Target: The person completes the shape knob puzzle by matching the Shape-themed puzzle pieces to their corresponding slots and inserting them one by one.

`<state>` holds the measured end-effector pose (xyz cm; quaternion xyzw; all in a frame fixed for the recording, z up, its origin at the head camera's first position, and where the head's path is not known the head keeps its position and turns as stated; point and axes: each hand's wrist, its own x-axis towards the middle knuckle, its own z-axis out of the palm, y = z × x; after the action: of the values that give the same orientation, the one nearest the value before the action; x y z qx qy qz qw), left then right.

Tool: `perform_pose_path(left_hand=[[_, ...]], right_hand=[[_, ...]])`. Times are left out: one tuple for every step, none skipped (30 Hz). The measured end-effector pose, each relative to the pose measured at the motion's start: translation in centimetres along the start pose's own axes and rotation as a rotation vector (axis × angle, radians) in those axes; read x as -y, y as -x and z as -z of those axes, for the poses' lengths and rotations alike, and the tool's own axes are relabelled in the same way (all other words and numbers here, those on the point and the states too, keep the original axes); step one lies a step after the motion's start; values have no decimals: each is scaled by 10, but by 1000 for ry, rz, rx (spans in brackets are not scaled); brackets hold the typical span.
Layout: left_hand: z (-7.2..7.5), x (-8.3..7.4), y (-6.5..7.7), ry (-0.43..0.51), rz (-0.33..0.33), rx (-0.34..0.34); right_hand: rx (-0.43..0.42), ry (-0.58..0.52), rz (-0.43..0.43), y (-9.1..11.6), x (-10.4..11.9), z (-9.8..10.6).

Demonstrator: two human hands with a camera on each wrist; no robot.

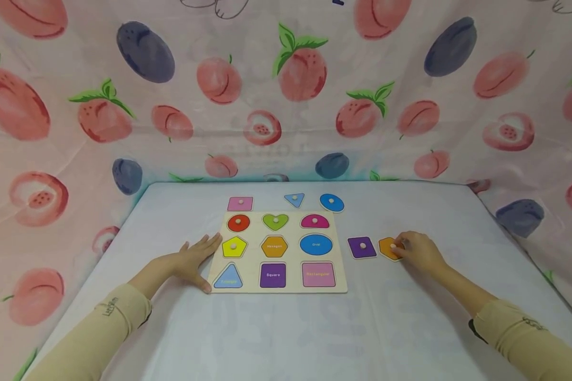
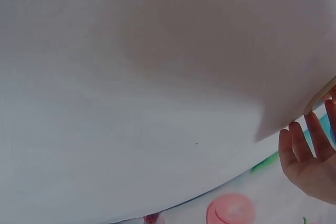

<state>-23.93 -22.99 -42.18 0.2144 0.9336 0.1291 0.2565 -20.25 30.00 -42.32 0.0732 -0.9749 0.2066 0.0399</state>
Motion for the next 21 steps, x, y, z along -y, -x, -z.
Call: perform_pose_path(left_hand=[[0, 0, 0, 4, -2, -1], [-1, 0, 0, 9, -3, -2], [-1, -1, 0, 12, -2, 0], [-1, -1, 1, 15, -3, -1], [-1, -2, 1, 16, -3, -1], [-1, -2, 1, 15, -3, -2], [0, -3, 1, 16, -5, -2], [0, -3, 2, 14, -5, -3], [0, -3, 2, 13, -7, -4], [0, -3, 2, 10, -8, -5], [0, -3, 1, 8, -7, -6], [0, -3, 1, 7, -5, -5], [0, -3, 1, 4, 1, -3], [1, -3, 1, 4, 5, -2], [1, -4, 1, 5, 9, -2], [1, -4, 1, 5, 13, -1], [1, -4, 1, 6, 18, 0], [1, -4, 0, 4, 24, 1], [1, -4, 0, 1, 27, 1], [1, -4, 0, 1, 27, 0], [1, -4, 0, -1, 22, -1]], right_hand=[[-1, 3, -3, 0, 0, -1], [0, 5, -6, 0, 0, -1], [2, 8, -11, 1, 1, -2], [7, 11, -18, 1, 1, -2], [10, 17, -23, 1, 1, -2], [12, 19, -26, 1, 2, -2], [13, 19, -30, 1, 3, -1], [12, 19, -29, 1, 3, 0], [10, 18, -29, 1, 3, 1], [9, 13, -29, 0, 4, 2], [5, 10, -26, 0, 4, 3], [2, 5, -24, 0, 4, 4], [-1, 4, -22, -1, 4, 5], [-2, 0, -17, -2, 4, 5], [-4, -2, -11, -2, 3, 6], [-7, -4, -3, -3, 3, 6], [-10, -3, 6, -4, 3, 6], [-12, -1, 14, -4, 3, 6], [-14, 3, 22, -5, 3, 5], [-14, 6, 28, -6, 3, 5], [-15, 11, 34, -6, 3, 5]])
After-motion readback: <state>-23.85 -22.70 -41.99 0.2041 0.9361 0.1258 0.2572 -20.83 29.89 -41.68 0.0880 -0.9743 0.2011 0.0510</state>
